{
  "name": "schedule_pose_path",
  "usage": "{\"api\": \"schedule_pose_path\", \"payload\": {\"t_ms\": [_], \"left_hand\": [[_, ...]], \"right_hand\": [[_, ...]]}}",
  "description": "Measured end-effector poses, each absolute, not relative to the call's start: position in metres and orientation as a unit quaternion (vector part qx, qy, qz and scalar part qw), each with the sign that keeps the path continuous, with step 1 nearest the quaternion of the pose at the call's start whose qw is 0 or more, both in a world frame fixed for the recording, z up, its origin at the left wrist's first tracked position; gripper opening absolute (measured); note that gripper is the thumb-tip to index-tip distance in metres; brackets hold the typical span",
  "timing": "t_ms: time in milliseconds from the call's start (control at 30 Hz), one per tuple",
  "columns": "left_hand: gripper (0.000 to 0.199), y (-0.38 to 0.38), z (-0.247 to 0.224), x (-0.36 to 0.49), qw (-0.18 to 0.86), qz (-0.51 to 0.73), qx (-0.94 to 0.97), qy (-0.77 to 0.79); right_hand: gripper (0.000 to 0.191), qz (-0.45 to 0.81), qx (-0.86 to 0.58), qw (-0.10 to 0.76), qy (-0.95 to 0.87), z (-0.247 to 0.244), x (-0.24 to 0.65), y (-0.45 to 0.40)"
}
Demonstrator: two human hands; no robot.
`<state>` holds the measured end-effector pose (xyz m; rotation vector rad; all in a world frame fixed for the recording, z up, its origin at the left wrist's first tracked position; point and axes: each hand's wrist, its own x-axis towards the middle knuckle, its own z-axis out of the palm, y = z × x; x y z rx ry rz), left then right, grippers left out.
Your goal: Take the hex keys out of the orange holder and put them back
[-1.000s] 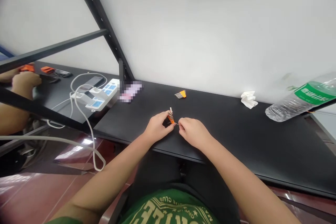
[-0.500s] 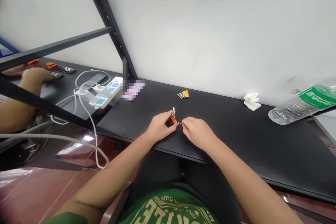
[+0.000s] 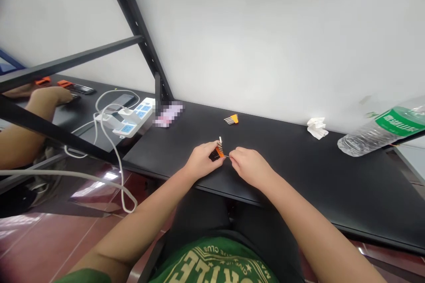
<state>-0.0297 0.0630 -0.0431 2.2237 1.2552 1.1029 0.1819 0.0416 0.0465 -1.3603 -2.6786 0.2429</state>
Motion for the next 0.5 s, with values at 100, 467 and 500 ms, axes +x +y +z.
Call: {"api": "schedule_pose_path", "payload": {"t_ms": [100, 467, 500], "left_hand": [[0.029, 0.062, -0.042, -0.03, 0.182, 0.382, 0.801, 0.425], [0.02, 0.059, -0.034, -0.031, 0.324, 0.42, 0.763, 0.369], [0.02, 0.059, -0.035, -0.03, 0.338, 0.43, 0.753, 0.365]], "right_hand": [[0.022, 0.096, -0.422, 0.065, -0.899, 0.052, 0.181, 0.047], [0.017, 0.099, -0.35, 0.108, -0.925, 0.054, 0.177, 0.063], [0.018, 0.099, -0.347, 0.136, -0.923, 0.047, 0.176, 0.063]]}}
